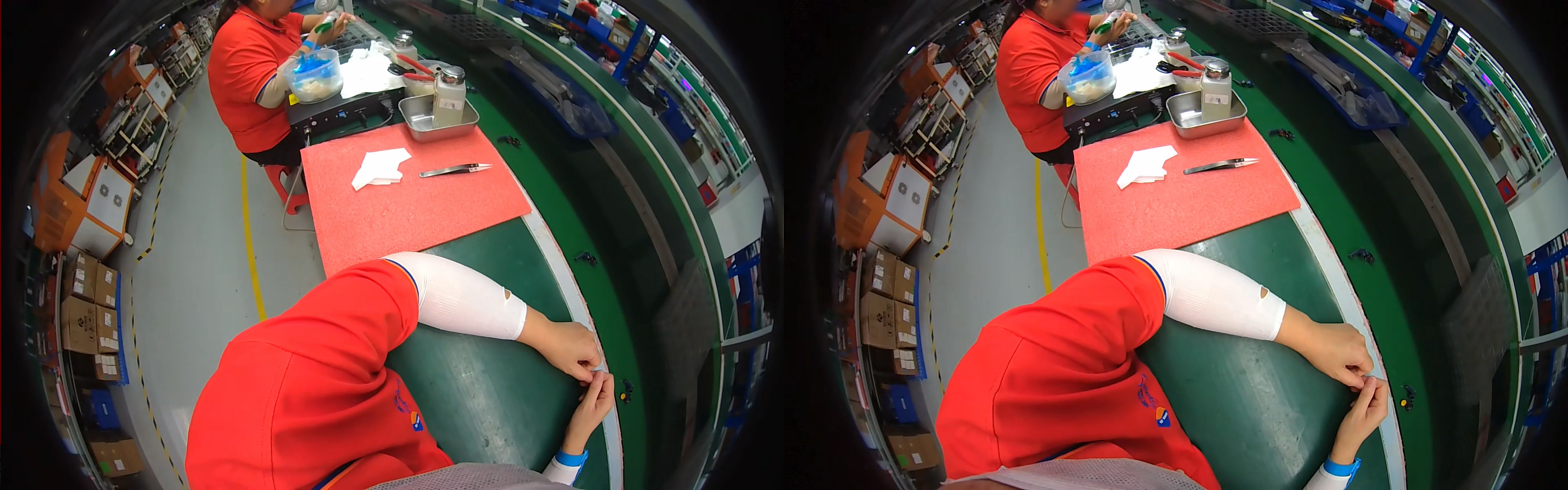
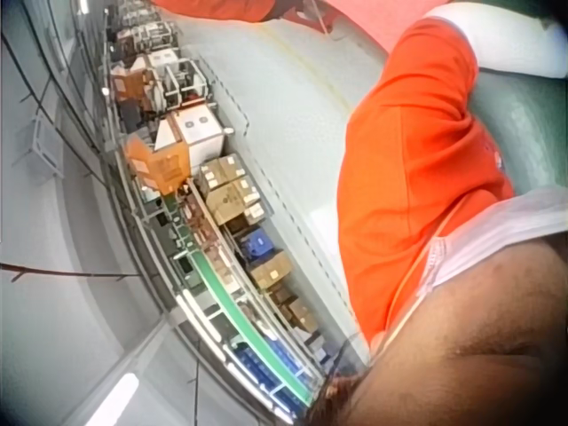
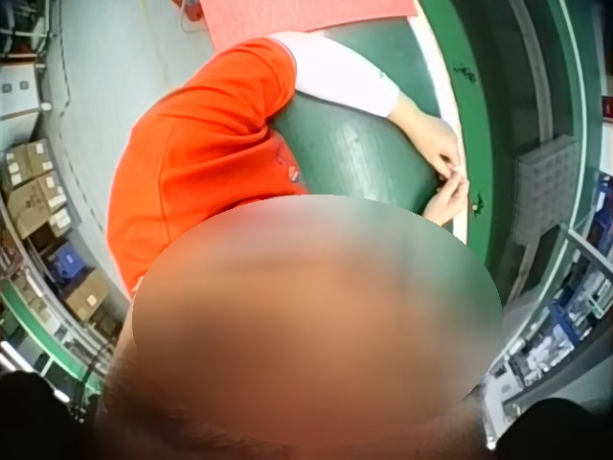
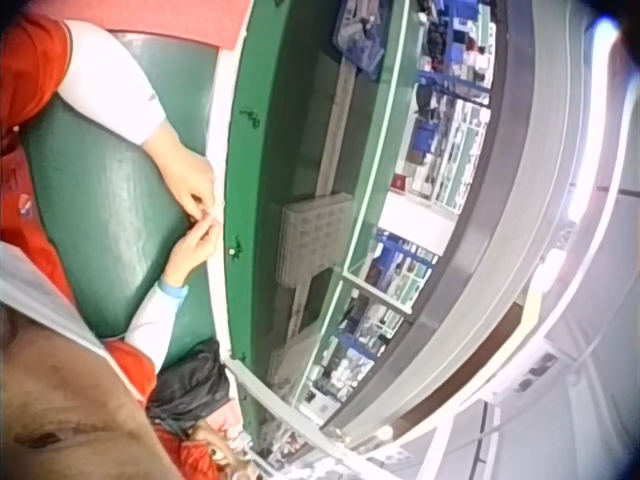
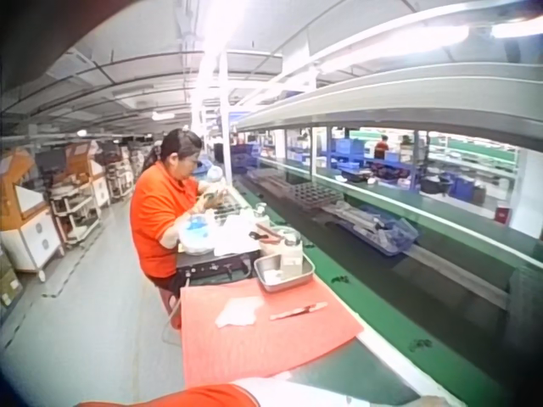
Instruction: Assembling small electronic components on a production line workspace.
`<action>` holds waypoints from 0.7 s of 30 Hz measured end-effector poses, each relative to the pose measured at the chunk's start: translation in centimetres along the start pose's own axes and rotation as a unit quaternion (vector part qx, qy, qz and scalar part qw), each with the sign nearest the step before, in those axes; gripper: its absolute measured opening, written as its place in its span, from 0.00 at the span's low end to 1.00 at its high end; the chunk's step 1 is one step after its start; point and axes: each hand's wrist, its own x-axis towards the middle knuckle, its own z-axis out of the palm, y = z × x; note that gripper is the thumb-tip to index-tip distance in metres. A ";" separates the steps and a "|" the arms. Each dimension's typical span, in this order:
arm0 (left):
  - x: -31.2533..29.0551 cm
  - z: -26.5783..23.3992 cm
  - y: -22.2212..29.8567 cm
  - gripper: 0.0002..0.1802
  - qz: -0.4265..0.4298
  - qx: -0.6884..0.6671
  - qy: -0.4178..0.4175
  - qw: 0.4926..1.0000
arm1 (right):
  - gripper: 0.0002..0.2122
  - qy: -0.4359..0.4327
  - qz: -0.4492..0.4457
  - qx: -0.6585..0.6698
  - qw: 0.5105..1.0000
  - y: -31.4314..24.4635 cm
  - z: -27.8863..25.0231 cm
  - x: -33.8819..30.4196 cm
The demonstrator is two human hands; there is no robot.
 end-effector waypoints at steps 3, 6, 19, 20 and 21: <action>-0.5 0.0 0.2 0.20 -0.001 -0.002 0.003 1.000 | 0.13 -0.005 -0.002 0.010 1.000 0.3 0.2 -0.4; -0.4 0.0 0.4 0.19 -0.006 -0.004 -0.010 1.000 | 0.12 -0.001 0.001 0.004 1.000 0.5 0.1 -0.6; 0.8 -1.3 0.8 0.12 -0.060 -0.002 -0.045 0.997 | 0.06 0.033 -0.004 0.026 0.999 0.7 0.0 0.7; 1.1 -1.0 1.1 0.13 -0.064 -0.006 -0.045 0.997 | 0.06 0.055 0.007 0.018 0.998 0.7 -0.5 0.3; 1.1 -0.8 1.2 0.13 -0.056 -0.011 -0.058 0.997 | 0.06 0.046 0.001 0.014 0.999 0.6 -0.6 0.2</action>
